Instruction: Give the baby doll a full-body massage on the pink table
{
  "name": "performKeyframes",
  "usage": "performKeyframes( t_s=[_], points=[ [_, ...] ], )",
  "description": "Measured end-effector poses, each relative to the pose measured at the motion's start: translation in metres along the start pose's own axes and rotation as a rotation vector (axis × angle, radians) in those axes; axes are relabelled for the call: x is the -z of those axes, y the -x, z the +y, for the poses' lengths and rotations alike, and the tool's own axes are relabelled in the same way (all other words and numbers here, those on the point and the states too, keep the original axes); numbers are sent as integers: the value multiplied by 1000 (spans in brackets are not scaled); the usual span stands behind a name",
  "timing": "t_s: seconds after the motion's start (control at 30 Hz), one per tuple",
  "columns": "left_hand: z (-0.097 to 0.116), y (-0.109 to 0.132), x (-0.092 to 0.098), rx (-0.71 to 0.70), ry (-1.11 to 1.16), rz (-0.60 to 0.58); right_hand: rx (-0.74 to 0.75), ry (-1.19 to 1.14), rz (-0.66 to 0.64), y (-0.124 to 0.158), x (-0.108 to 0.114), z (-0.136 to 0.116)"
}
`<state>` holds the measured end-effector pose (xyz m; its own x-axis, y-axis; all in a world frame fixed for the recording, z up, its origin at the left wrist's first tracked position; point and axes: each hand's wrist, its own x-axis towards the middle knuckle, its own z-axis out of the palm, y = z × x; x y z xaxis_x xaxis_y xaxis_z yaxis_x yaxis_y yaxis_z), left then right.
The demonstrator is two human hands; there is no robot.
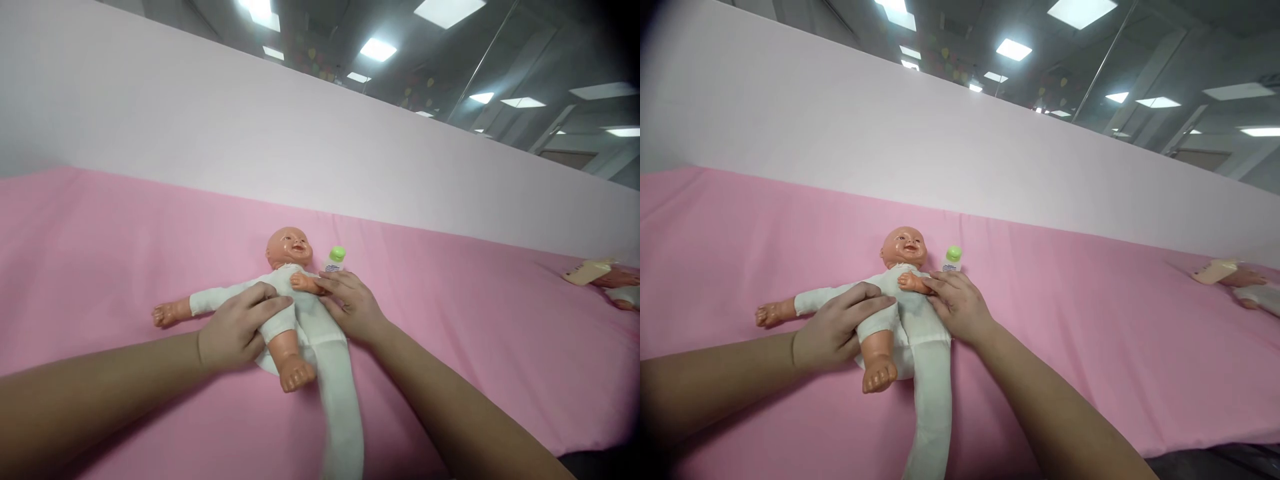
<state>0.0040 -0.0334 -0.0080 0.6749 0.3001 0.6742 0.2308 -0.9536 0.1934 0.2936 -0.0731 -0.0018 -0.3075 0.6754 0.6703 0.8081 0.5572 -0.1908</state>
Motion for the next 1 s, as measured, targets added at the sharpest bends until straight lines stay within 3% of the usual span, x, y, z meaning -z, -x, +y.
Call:
performKeyframes(
  t_s=[0.13, 0.27, 0.37, 0.47, 0.53, 0.6, 0.7, 0.8, 0.9, 1.0],
  points=[
    [1, 0, 2, -31, -6, 41, -158, 14, -40, -1, 2, 2],
    [6, -3, 9, -129, 64, 90, -336, -95, 8, 2, 10, 12],
    [22, -5, 16, -209, 62, 89, -497, -304, 103, 7, 17, 35],
    [47, -9, 23, -367, 83, -2, -751, -346, 238, 14, 20, 68],
    [63, -11, 24, -474, 119, -100, -959, -275, 179, 18, 21, 88],
    [73, -11, 23, -527, 143, -166, -1059, -194, 32, 21, 22, 101],
    [73, -11, 23, -502, 162, -174, -994, -123, -39, 22, 22, 103],
    [59, -11, 24, -398, 188, -127, -895, -171, 91, 18, 21, 90],
    [40, -11, 24, -266, 203, -38, -792, -276, 196, 11, 19, 67],
    [22, -13, 22, -26, 166, -37, -654, -263, 156, 4, 18, 38]
  ],
)
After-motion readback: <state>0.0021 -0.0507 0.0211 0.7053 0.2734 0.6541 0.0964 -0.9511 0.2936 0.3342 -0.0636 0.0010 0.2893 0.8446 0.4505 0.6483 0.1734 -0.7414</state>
